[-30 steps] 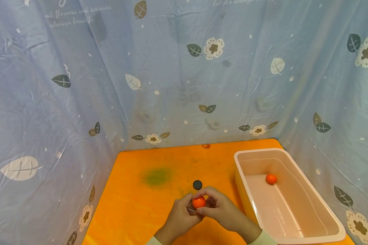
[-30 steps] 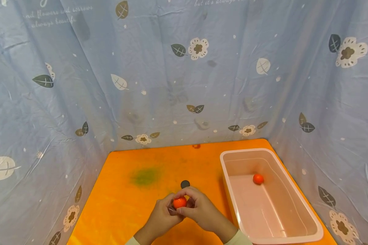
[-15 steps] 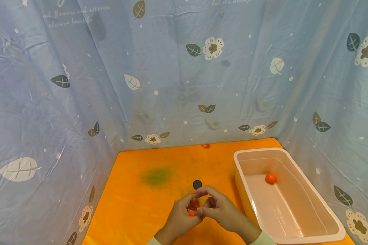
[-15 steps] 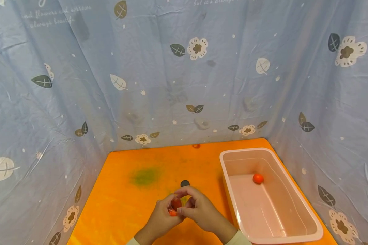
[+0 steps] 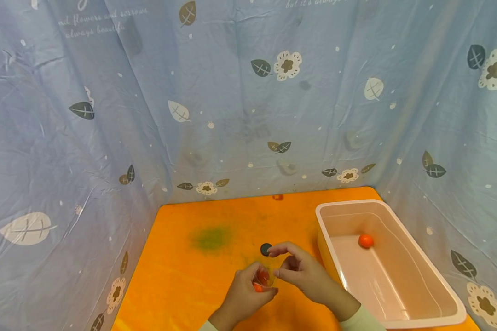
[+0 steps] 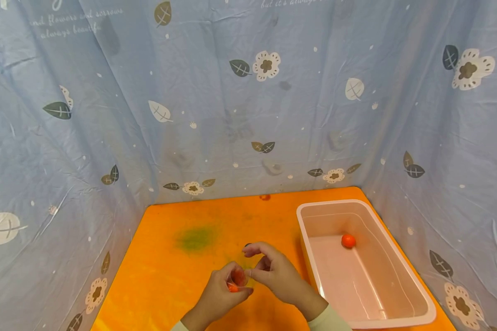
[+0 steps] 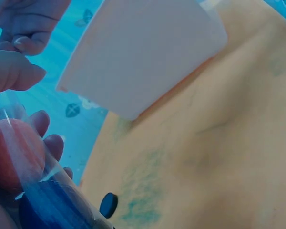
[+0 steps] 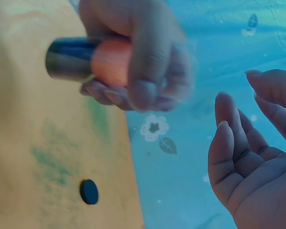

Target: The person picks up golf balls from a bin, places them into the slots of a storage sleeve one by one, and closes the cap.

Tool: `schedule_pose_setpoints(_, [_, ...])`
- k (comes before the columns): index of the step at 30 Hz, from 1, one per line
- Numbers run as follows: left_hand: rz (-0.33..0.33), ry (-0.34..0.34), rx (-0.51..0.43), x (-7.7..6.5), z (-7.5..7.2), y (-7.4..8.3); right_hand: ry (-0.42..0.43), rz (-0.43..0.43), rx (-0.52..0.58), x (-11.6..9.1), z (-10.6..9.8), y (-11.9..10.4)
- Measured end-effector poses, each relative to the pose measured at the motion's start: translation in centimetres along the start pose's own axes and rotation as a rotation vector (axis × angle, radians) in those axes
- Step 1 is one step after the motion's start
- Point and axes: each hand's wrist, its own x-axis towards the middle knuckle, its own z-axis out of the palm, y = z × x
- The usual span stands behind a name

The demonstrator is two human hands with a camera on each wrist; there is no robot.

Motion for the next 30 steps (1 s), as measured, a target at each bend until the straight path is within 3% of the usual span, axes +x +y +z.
schedule_pose_setpoints(6, [-0.067, -0.014, -0.046, -0.1, 0.1, 0.3, 0.054, -0.034, -0.030, 0.3, -1.9, -0.8])
schedule_pose_setpoints(12, [-0.106, -0.009, -0.043, -0.2, -0.1, 0.6, 0.130, 0.005, -0.068, 0.5, -4.1, -1.9])
schedule_pose_setpoints(18, [-0.126, -0.008, -0.045, -0.3, -0.2, 0.7, 0.208, -0.022, -0.086, 1.0, -6.5, -2.4])
schedule_pose_setpoints(30, [-0.139, -0.005, -0.038, -0.3, -0.3, 0.2, 0.330, 0.030, -0.202, 0.7, -11.4, -2.2])
